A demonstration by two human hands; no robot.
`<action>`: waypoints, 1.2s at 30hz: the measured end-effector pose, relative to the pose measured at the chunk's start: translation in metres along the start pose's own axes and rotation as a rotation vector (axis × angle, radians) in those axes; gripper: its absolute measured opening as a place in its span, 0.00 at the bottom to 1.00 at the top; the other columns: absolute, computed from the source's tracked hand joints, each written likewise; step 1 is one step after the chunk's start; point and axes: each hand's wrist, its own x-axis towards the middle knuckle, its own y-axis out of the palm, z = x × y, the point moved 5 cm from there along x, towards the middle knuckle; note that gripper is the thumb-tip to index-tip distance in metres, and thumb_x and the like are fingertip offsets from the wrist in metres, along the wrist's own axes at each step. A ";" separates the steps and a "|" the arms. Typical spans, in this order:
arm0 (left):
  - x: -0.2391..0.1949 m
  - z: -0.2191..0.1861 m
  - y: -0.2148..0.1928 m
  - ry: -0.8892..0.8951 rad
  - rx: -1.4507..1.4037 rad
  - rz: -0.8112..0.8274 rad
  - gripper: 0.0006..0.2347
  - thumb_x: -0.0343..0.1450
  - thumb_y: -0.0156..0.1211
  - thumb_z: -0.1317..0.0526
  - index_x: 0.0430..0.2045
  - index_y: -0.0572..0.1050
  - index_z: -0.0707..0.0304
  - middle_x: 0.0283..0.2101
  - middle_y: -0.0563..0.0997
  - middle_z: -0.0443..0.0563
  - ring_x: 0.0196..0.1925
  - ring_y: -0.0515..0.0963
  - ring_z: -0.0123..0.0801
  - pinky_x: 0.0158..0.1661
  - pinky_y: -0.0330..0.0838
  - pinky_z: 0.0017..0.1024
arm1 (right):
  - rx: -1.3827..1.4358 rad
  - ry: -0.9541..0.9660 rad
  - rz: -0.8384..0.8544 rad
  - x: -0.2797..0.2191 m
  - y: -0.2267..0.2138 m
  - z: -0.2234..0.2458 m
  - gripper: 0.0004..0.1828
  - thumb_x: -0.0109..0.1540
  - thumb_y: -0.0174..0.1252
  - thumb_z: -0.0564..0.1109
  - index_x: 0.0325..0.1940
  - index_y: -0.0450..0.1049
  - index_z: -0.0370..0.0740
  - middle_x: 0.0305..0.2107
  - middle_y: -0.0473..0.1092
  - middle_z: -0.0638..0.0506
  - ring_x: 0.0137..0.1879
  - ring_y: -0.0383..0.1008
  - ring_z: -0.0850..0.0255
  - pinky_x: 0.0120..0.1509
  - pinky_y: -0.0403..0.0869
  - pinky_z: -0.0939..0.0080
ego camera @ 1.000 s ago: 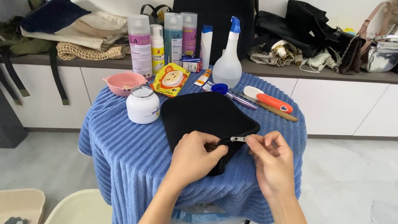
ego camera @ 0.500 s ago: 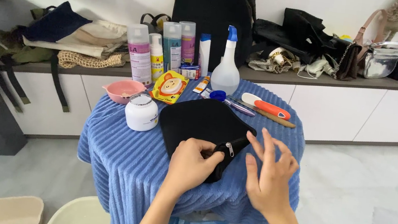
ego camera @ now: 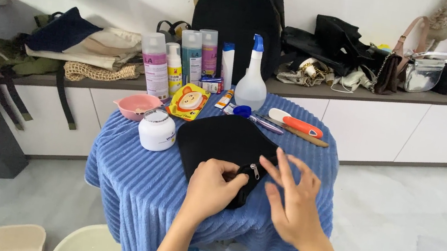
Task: Cleaning and brushing a black leather bag using various tools and solutions on a workshop table.
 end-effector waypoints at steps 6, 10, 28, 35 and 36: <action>0.001 0.003 0.000 0.019 0.019 -0.016 0.18 0.67 0.60 0.59 0.06 0.60 0.56 0.11 0.60 0.41 0.19 0.58 0.25 0.25 0.53 0.31 | -0.062 0.207 -0.026 0.000 0.000 -0.027 0.34 0.70 0.39 0.56 0.81 0.45 0.48 0.65 0.69 0.66 0.69 0.56 0.52 0.70 0.49 0.42; 0.002 0.006 0.003 0.064 0.030 -0.030 0.18 0.67 0.61 0.58 0.06 0.61 0.56 0.11 0.60 0.42 0.19 0.58 0.25 0.26 0.54 0.33 | 0.005 0.040 -0.017 -0.005 0.000 -0.015 0.35 0.69 0.43 0.55 0.80 0.46 0.48 0.65 0.70 0.63 0.71 0.56 0.55 0.69 0.51 0.43; -0.055 -0.005 -0.104 0.507 -0.032 0.023 0.09 0.64 0.60 0.68 0.32 0.86 0.65 0.37 0.91 0.49 0.40 0.88 0.29 0.44 0.79 0.26 | 0.214 0.225 0.244 0.016 0.002 -0.044 0.35 0.68 0.29 0.63 0.79 0.49 0.53 0.63 0.71 0.68 0.68 0.58 0.63 0.71 0.47 0.48; -0.047 0.088 -0.143 0.218 -0.247 -0.350 0.09 0.74 0.55 0.67 0.44 0.80 0.66 0.46 0.86 0.48 0.45 0.81 0.25 0.51 0.72 0.22 | 0.373 0.241 0.127 0.019 0.000 -0.046 0.29 0.64 0.56 0.45 0.71 0.66 0.56 0.50 0.81 0.60 0.62 0.74 0.62 0.71 0.64 0.53; -0.047 0.085 -0.145 0.221 -0.245 -0.352 0.09 0.74 0.55 0.67 0.44 0.80 0.66 0.46 0.86 0.48 0.45 0.81 0.25 0.51 0.72 0.22 | 0.374 0.239 0.126 0.023 -0.001 -0.047 0.29 0.64 0.56 0.45 0.71 0.66 0.56 0.50 0.81 0.60 0.62 0.74 0.62 0.71 0.64 0.53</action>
